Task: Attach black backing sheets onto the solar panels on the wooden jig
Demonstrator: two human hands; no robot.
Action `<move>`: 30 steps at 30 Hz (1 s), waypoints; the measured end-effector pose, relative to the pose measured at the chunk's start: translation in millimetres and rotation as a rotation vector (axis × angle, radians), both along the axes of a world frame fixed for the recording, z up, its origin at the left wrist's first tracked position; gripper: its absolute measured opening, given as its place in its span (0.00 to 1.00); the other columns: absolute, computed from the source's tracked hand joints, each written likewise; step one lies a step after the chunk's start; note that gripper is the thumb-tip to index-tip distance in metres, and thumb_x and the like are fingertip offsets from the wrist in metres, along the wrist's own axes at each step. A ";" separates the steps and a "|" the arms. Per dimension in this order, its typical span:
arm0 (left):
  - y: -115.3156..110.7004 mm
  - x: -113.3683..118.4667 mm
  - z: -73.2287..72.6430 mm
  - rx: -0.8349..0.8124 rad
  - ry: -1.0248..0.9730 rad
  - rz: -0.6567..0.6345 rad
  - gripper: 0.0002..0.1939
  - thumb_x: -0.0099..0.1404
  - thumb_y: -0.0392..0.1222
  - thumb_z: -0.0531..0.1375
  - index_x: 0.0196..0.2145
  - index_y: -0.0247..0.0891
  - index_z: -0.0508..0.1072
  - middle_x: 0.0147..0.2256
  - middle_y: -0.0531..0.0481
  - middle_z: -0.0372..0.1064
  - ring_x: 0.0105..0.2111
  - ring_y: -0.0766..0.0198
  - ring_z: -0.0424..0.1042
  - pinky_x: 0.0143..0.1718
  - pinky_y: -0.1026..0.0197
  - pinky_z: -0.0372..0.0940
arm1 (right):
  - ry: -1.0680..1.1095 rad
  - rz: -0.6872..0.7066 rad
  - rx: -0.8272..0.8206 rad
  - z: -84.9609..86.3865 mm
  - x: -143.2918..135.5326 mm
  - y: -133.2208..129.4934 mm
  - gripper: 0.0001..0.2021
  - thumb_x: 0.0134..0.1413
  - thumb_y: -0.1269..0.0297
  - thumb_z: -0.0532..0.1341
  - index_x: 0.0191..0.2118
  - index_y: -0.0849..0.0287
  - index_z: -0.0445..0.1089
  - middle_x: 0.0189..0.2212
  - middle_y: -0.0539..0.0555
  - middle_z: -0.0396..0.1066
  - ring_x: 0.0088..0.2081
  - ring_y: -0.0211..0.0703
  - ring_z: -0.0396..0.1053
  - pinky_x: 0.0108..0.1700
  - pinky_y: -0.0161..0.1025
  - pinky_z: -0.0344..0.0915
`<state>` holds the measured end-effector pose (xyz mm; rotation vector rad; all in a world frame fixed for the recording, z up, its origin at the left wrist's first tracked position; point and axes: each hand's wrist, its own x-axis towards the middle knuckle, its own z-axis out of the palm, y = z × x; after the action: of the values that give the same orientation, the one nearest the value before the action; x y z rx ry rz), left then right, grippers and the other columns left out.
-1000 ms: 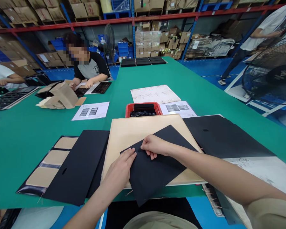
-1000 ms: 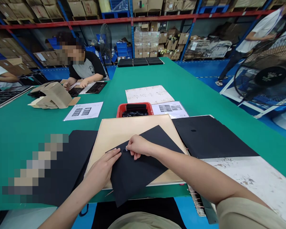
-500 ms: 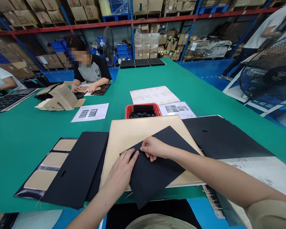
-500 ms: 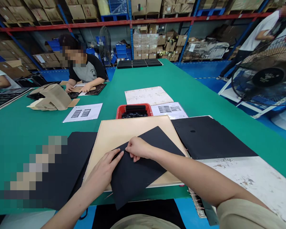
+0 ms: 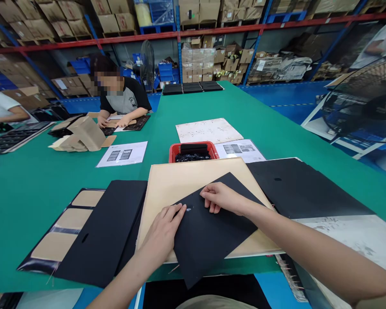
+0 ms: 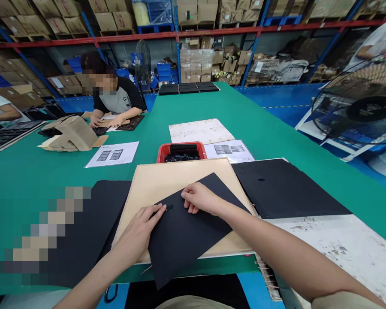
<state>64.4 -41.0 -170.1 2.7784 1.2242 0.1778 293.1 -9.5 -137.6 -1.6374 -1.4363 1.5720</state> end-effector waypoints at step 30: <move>37.7 3.0 35.7 -0.314 0.027 0.116 0.44 0.58 0.55 0.61 0.63 0.29 0.51 0.65 0.34 0.41 0.64 0.47 0.45 0.62 0.49 0.49 | -0.982 0.370 1.074 -36.1 -32.0 -24.7 0.19 0.58 0.63 0.55 0.54 0.56 0.67 0.47 0.60 0.70 0.44 0.52 0.69 0.42 0.44 0.68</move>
<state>67.4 -3.3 -134.4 2.4526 1.2949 -0.0414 261.1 -34.2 -173.7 -1.4291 -2.5023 -0.1878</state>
